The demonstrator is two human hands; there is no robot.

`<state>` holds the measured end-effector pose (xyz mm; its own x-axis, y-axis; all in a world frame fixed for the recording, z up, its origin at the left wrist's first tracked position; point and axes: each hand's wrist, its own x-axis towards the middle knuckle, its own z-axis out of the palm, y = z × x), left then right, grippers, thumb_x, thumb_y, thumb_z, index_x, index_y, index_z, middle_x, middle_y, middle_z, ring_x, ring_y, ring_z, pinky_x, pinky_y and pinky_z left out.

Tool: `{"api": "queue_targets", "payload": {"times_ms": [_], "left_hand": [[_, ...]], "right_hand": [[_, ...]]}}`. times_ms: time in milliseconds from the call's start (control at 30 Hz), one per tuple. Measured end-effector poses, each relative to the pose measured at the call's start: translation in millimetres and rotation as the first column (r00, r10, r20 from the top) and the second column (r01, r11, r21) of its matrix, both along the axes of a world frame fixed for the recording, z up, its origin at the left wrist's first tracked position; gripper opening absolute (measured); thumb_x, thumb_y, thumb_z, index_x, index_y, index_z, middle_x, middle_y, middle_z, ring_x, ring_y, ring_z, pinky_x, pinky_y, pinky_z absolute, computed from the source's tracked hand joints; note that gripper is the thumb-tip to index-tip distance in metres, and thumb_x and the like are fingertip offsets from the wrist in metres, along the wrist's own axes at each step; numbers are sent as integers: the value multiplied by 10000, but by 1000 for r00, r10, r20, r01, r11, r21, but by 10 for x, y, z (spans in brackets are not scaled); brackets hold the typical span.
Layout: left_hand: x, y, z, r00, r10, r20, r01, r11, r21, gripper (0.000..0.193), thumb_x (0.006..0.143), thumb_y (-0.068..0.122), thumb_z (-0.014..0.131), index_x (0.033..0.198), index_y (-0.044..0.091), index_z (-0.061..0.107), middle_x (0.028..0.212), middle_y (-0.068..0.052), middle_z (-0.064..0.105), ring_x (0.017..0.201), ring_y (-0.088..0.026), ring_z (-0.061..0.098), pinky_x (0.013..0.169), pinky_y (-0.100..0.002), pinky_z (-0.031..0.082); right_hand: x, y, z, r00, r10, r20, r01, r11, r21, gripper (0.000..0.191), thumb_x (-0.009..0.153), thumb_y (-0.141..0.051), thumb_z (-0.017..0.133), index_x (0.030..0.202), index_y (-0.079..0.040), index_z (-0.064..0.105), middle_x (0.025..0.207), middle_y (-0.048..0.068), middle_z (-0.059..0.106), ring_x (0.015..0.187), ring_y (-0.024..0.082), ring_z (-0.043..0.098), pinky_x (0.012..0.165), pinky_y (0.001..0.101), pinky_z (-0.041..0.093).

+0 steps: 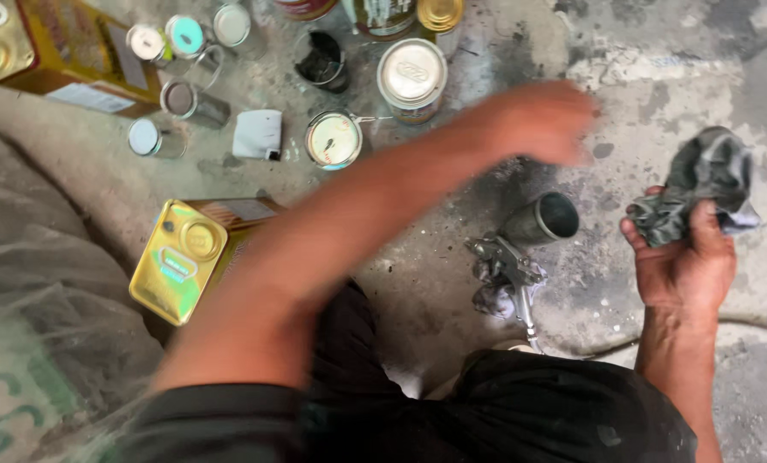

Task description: The person sits on the floor of a paint workshop and wipes down a spray gun with a rag, wiping its cup and body. They then pour thinner from a gold tin into the spray gun cup, reassemble the gun, and continue wiping it and nearby paint cans with the cloth.

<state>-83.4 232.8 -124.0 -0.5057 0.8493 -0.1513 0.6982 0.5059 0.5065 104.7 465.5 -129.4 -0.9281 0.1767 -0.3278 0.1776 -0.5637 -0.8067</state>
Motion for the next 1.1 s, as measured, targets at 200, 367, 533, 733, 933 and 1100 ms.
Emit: {"api": "queue_targets", "payload": {"times_ms": [200,367,533,733,933,1100], "left_hand": [[1005,-2062,-742,967,179,180,-176,984,-28,731,715,351,871,1332,60,609,1264,-234,604,1219,-432,554,1030,-506,462],[1657,-2386,-1136,979,189,-71,-202,893,-403,937,676,284,865,1497,148,433,1451,-164,437,1312,-399,422,1060,-533,432],[1762,-2356,-1339,951,277,-138,-309,850,-426,893,751,230,833,1518,151,382,1442,-199,423,1300,-421,419,1025,-536,434],[1614,-2136,-1050,865,481,139,-464,875,-138,881,723,227,849,1465,57,405,1397,-242,445,1274,-474,434,1086,-507,406],[1012,-1491,108,925,283,253,-344,906,245,868,719,247,878,1430,33,427,1418,-226,477,1356,-426,446,1137,-480,383],[784,-1020,687,944,232,233,-306,880,364,943,711,253,883,1481,25,387,1391,-225,541,1326,-394,521,1137,-462,407]], "right_hand": [[97,-167,91,980,76,-183,-70,997,37,448,1083,-204,749,1458,-42,565,1320,108,669,1109,256,689,997,425,563],[144,-149,226,965,210,-155,-180,966,185,380,1046,-117,762,1385,-31,613,1244,59,686,1128,172,673,1066,350,547],[193,-73,257,958,272,-92,-204,871,446,269,1072,-87,713,1327,-35,647,1095,27,707,995,105,672,949,272,561],[160,-376,263,878,479,8,-370,668,646,246,1005,-30,662,1248,-65,673,1213,54,729,996,122,690,844,280,610],[-293,-779,694,787,614,56,-219,194,956,620,715,110,607,1306,-68,671,1196,152,689,1115,310,695,949,377,569],[-468,-918,914,746,663,-70,-75,188,979,711,670,70,667,1373,-22,618,1358,248,620,1272,408,609,1054,458,504]]}}
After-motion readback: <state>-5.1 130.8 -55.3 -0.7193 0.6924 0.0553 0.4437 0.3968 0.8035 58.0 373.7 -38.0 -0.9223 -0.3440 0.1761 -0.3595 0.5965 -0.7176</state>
